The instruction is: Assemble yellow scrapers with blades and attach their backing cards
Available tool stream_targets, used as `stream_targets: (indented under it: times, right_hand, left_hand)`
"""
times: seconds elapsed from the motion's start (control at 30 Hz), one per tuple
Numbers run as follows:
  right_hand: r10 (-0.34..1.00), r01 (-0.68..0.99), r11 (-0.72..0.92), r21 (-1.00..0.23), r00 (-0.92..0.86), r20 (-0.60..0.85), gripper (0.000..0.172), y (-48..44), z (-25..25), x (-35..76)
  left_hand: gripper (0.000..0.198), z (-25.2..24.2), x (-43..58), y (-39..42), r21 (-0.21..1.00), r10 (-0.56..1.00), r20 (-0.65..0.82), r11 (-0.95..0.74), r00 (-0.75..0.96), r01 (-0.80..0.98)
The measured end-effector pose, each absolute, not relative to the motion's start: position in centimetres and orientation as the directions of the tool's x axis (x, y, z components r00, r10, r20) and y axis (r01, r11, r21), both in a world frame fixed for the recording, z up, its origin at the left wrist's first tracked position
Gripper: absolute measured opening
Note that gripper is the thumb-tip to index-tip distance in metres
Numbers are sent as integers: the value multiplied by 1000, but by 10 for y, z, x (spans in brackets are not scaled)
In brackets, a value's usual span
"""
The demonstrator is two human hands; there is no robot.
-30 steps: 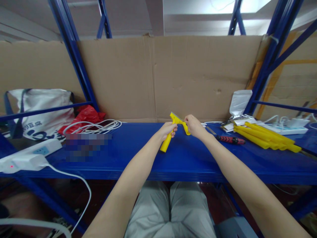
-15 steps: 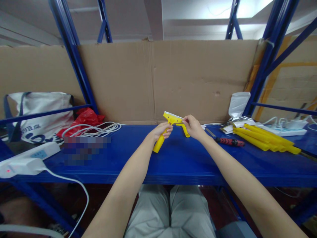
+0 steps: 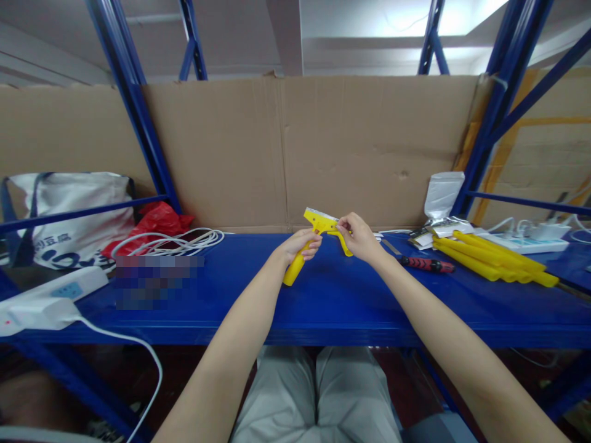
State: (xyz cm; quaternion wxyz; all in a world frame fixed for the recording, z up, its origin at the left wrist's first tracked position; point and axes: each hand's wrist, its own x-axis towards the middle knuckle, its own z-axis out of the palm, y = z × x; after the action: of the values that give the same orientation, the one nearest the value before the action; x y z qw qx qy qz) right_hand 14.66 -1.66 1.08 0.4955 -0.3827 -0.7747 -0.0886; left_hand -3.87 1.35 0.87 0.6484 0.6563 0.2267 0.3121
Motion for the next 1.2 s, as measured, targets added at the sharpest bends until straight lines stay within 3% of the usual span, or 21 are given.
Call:
stream_targets:
  times: [0.33, 0.67, 0.77, 0.97, 1.2]
  right_hand:
    - [596, 748, 594, -297, -160, 787, 8, -13, 8, 148]
    - [774, 636, 468, -614, 40, 632, 8, -3, 4, 151]
    - [772, 569, 490, -661, 70, 632, 9, 7, -2, 156]
    - [706, 585, 435, -684, 250, 663, 41, 27, -17, 162]
    - [680, 790, 348, -504, 158, 716, 63, 14, -10, 166]
  left_hand:
    - [20, 9, -26, 4, 992, 777, 122, -118, 617, -47]
    - [21, 9, -11, -6, 991, 824, 124, -134, 553, -23]
    - [22, 8, -10, -5, 991, 825, 130, -131, 551, -38]
    - [21, 8, -12, -2, 994, 825, 108, -81, 554, -74]
    - [19, 6, -18, 8, 986, 856, 124, -50, 501, -158]
